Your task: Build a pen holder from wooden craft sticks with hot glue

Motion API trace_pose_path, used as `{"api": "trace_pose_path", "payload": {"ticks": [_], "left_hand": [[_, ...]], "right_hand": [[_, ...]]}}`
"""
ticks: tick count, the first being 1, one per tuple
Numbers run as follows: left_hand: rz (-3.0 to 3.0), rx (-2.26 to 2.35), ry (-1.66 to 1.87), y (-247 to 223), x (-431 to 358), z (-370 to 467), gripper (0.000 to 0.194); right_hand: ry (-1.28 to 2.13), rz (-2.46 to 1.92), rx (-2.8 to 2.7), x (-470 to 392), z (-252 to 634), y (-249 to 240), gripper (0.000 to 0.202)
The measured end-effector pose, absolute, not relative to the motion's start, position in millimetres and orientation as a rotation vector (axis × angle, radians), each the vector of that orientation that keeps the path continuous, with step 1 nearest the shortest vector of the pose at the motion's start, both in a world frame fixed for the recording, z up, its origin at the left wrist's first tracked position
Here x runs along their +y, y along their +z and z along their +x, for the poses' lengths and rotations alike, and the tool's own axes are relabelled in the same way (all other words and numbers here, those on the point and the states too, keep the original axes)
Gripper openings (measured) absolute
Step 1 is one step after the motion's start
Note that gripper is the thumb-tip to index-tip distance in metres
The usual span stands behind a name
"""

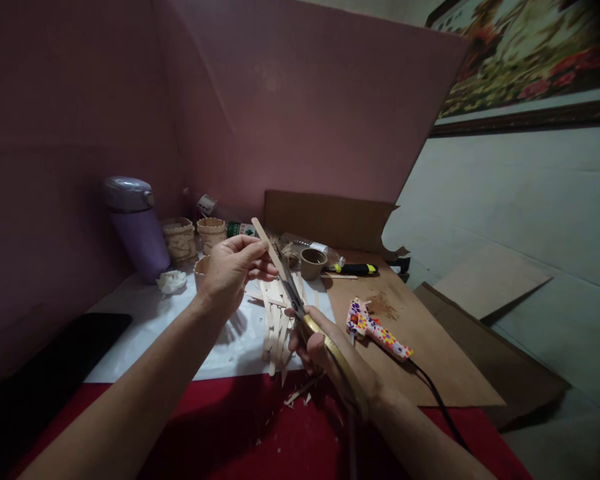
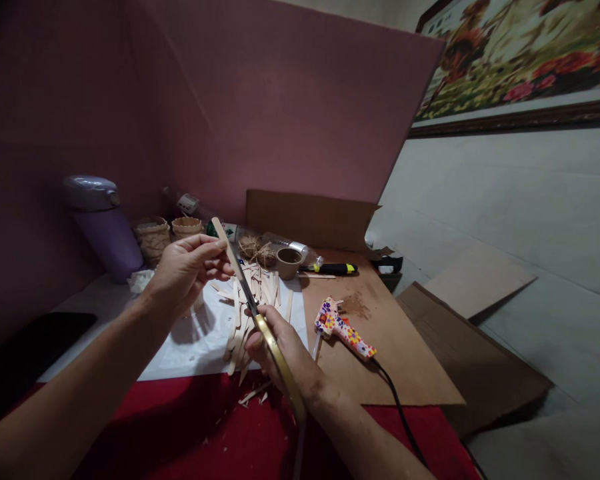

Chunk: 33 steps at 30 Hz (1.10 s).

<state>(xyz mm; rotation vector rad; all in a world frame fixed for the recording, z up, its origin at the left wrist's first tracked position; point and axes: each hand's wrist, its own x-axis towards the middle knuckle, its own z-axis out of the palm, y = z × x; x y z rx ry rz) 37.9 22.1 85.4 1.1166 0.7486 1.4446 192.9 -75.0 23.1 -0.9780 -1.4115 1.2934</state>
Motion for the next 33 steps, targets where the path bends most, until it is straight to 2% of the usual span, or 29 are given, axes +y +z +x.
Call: {"api": "trace_pose_path", "payload": {"ticks": [12,18,28,33], "left_hand": [[1.143,0.753,1.444,84.0,21.2,38.6,0.024],[1.16,0.736,1.459,82.9,20.5,39.8,0.021],[1.173,0.733,1.458,82.7,18.5,42.1,0.02],[1.176,0.737,1.469,81.1,19.4,42.4,0.023]], "right_hand": [[1.307,-0.94,-1.421,-75.6,193.7,24.2,0.076],[1.325,-0.964,-1.377,-74.7,192.1,21.0,0.068],[1.417,-0.89,-1.269,-70.4,189.1,11.1,0.081],[1.429,-0.912,-1.213,-72.9,186.3,14.3,0.075]]}}
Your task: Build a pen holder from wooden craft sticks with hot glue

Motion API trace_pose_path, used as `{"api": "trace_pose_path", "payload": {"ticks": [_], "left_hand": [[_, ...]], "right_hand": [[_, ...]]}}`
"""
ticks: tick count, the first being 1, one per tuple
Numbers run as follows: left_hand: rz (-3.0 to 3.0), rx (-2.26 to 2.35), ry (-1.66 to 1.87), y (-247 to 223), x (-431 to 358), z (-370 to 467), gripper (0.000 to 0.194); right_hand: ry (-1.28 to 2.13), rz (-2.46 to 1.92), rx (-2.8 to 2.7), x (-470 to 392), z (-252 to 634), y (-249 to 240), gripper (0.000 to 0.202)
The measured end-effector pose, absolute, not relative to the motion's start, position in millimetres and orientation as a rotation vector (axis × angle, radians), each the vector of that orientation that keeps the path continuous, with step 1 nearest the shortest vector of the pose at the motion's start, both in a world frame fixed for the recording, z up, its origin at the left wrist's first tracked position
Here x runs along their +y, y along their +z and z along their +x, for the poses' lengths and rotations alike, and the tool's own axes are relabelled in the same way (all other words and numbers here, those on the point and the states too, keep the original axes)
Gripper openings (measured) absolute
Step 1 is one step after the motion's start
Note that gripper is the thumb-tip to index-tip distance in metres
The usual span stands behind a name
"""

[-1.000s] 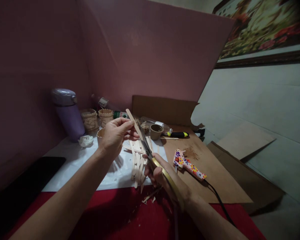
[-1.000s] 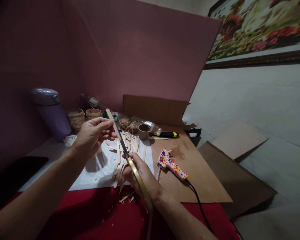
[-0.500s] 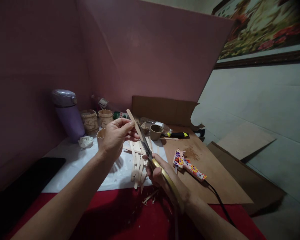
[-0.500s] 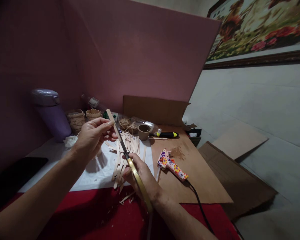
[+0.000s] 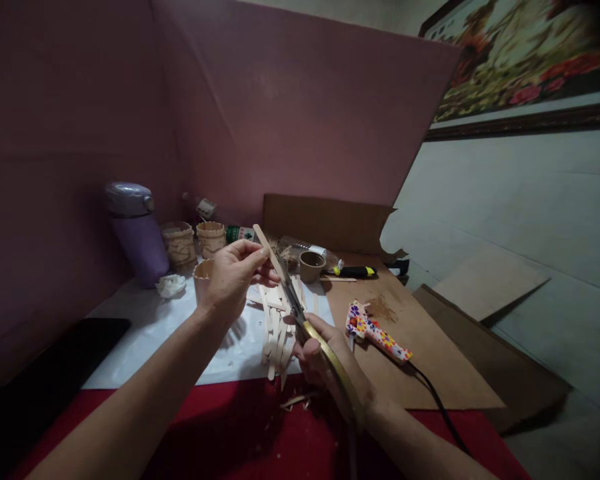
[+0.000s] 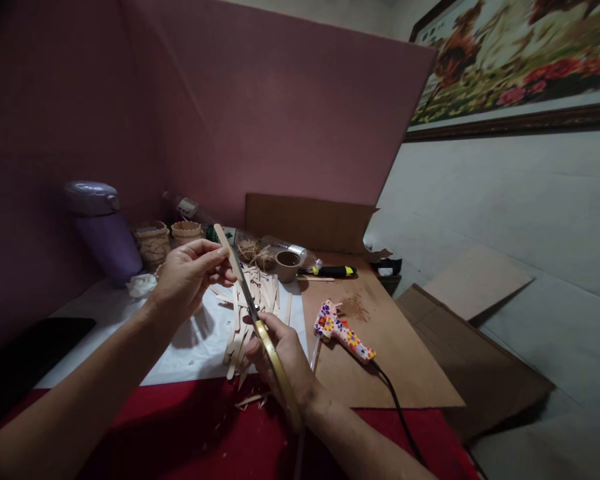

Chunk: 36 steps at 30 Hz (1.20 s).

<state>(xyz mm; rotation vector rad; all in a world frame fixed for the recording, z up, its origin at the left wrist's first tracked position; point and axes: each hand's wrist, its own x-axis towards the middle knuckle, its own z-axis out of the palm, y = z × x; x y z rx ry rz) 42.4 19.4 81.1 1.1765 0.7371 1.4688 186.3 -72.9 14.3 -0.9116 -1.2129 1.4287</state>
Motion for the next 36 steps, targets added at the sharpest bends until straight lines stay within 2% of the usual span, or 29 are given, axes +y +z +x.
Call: {"api": "trace_pose_path", "payload": {"ticks": [13,22,27,36], "left_hand": [[1.189,0.705,1.467,76.3,23.3,39.7,0.02],[1.186,0.693,1.444,80.6,22.7,35.5,0.021],[1.211,0.671,1.431,82.1,21.7,34.1,0.022],[1.235,0.673,1.42,84.1,22.2,32.7,0.019]], "right_hand": [[1.373,-0.946,-1.272,-69.6,189.5,5.4,0.075],[1.315,-0.955,-1.441,-72.0,191.8,10.5,0.083],[1.275,-0.973,-1.478,-74.5,191.5,15.3,0.077],[1.263,-0.991,-1.506,-72.8,191.5,16.8,0.086]]}}
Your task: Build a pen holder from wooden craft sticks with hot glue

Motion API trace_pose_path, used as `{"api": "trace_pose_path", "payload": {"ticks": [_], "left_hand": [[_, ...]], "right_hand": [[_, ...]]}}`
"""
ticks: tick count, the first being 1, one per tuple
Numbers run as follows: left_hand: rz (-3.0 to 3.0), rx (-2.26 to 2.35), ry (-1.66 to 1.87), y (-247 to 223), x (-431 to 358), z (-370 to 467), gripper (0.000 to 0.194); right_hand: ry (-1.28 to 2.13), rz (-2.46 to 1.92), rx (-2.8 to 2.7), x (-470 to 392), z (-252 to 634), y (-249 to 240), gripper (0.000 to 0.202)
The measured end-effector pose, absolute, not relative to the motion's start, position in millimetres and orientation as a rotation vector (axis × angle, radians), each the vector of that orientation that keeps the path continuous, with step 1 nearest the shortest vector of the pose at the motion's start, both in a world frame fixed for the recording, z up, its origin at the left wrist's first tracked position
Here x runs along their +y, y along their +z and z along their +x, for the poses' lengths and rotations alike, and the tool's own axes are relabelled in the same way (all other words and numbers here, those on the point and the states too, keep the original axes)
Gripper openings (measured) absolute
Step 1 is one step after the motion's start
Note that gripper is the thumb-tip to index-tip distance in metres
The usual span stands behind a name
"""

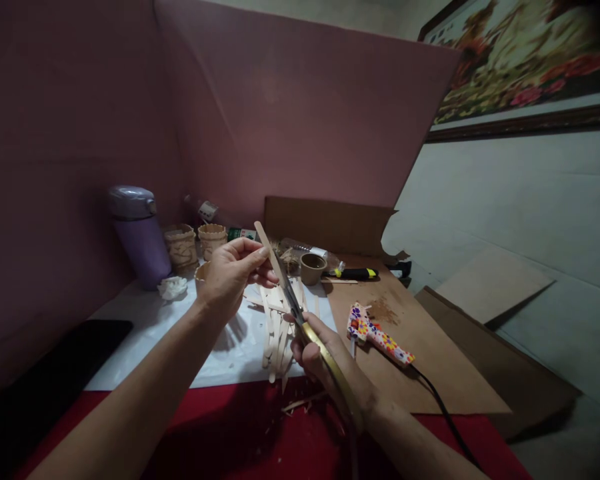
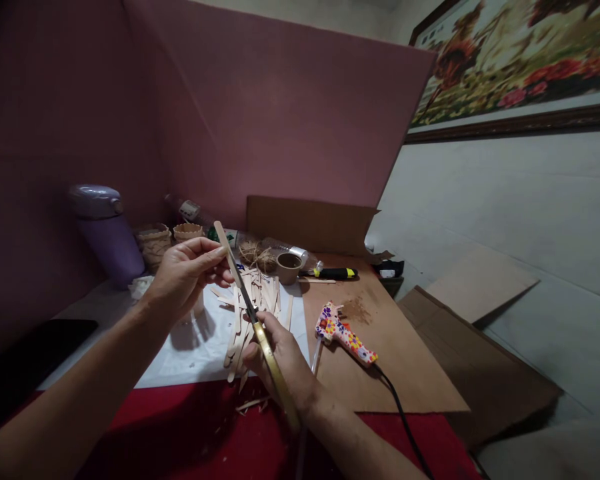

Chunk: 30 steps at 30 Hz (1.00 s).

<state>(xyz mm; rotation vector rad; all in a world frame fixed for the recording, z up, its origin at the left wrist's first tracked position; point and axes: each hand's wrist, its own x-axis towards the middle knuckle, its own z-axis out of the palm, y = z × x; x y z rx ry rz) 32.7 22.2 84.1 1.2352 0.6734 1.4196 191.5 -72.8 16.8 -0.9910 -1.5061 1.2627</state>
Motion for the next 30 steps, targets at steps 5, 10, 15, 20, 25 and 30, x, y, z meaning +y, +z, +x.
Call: {"api": "trace_pose_path", "payload": {"ticks": [5,10,15,20,25,30], "left_hand": [[1.245,0.676,1.382,85.0,20.8,32.2,0.019],[1.207,0.676,1.416,84.0,18.5,36.7,0.02],[1.208,0.686,1.418,82.7,17.7,40.6,0.025],[1.222,0.694,1.44,80.9,17.3,42.2,0.024],[1.228,0.683,1.431,79.2,16.4,42.9,0.024],[1.218,0.668,1.427,77.9,16.6,43.2,0.026]], "right_hand": [[1.231,-0.983,-1.534,-69.7,192.0,15.9,0.09],[1.231,-0.949,-1.534,-71.5,190.6,15.9,0.082],[1.254,-0.968,-1.488,-71.3,190.0,15.1,0.081],[1.284,-0.99,-1.447,-70.5,190.0,13.9,0.084],[1.302,-0.971,-1.335,-74.1,186.0,12.8,0.08],[1.311,-0.988,-1.284,-73.6,185.8,11.2,0.08]]}}
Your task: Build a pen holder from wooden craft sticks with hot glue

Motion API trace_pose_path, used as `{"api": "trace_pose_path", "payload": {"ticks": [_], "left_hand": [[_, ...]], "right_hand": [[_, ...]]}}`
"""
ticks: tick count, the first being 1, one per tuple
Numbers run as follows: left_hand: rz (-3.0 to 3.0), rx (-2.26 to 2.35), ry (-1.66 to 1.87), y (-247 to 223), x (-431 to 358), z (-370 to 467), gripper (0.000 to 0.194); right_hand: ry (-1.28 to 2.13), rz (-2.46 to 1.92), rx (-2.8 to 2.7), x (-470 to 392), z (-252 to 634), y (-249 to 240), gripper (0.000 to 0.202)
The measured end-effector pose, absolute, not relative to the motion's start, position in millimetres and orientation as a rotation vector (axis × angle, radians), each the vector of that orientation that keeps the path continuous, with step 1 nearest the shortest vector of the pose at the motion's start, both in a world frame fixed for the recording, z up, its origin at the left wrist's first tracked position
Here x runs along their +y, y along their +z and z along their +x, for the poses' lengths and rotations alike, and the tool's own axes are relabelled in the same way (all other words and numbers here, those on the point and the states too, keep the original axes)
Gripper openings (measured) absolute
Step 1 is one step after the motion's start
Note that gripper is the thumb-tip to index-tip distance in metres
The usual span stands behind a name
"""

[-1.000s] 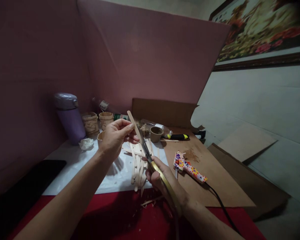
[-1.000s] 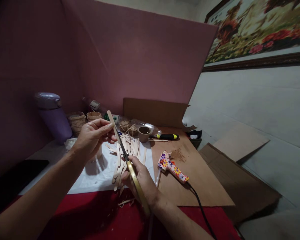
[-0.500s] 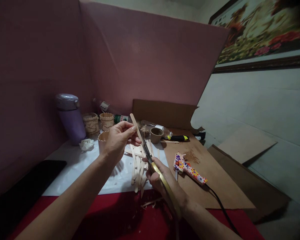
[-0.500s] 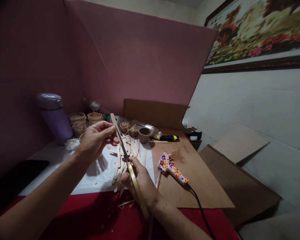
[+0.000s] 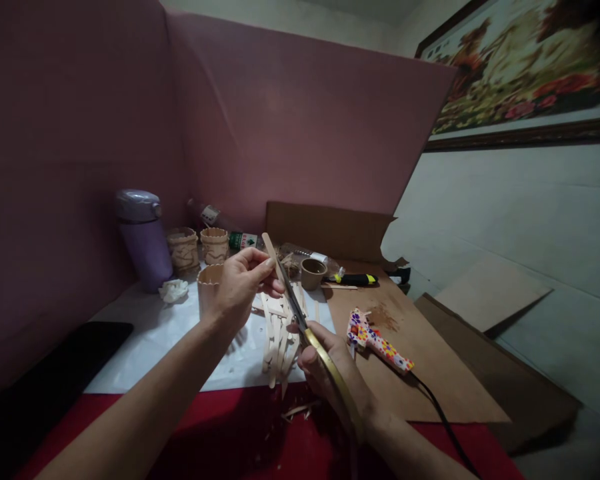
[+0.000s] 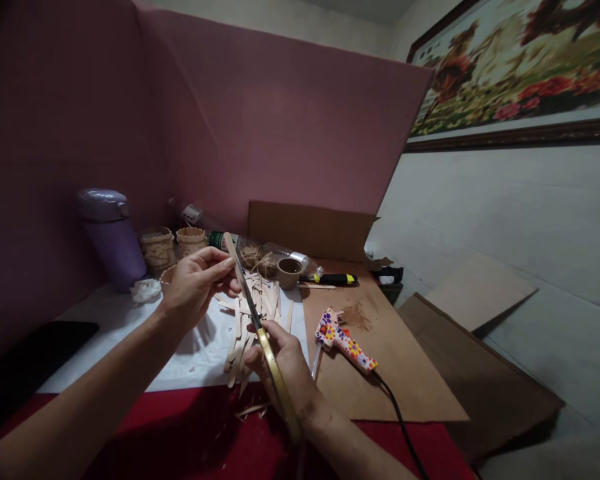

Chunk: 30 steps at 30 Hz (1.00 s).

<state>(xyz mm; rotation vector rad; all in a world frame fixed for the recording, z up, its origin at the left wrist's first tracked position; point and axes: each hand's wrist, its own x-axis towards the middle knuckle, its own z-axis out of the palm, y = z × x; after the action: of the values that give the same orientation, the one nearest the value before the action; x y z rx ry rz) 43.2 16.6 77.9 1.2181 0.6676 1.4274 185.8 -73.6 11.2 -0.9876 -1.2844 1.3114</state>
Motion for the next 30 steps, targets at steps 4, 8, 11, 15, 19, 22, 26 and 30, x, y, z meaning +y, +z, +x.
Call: {"api": "trace_pose_path", "payload": {"ticks": [4,8,11,15,19,22,26,30], "left_hand": [[1.199,0.668,1.443,76.8,17.2,43.9,0.026],[1.163,0.686,1.442,76.1,17.2,44.4,0.027],[1.146,0.704,1.426,76.4,17.3,44.1,0.028],[1.145,0.711,1.402,77.7,18.8,42.2,0.028],[1.161,0.713,1.377,78.0,21.1,39.7,0.028],[1.167,0.719,1.373,77.9,22.1,38.4,0.029],[1.182,0.723,1.393,79.1,22.3,37.0,0.03],[1.214,0.723,1.415,80.6,21.7,36.5,0.029]], "right_hand": [[1.304,-1.002,-1.271,-72.1,186.4,8.0,0.074],[1.306,-0.988,-1.26,-70.3,185.3,4.9,0.067],[1.3,-1.007,-1.251,-70.7,185.0,3.8,0.068],[1.303,-1.021,-1.312,-72.7,186.8,1.9,0.072],[1.351,-0.973,-1.38,-71.5,189.6,1.3,0.078],[1.369,-0.967,-1.392,-70.1,191.0,3.0,0.086],[1.356,-0.993,-1.41,-69.5,192.2,3.5,0.085],[1.293,-1.01,-1.443,-69.7,192.0,3.9,0.082]]}}
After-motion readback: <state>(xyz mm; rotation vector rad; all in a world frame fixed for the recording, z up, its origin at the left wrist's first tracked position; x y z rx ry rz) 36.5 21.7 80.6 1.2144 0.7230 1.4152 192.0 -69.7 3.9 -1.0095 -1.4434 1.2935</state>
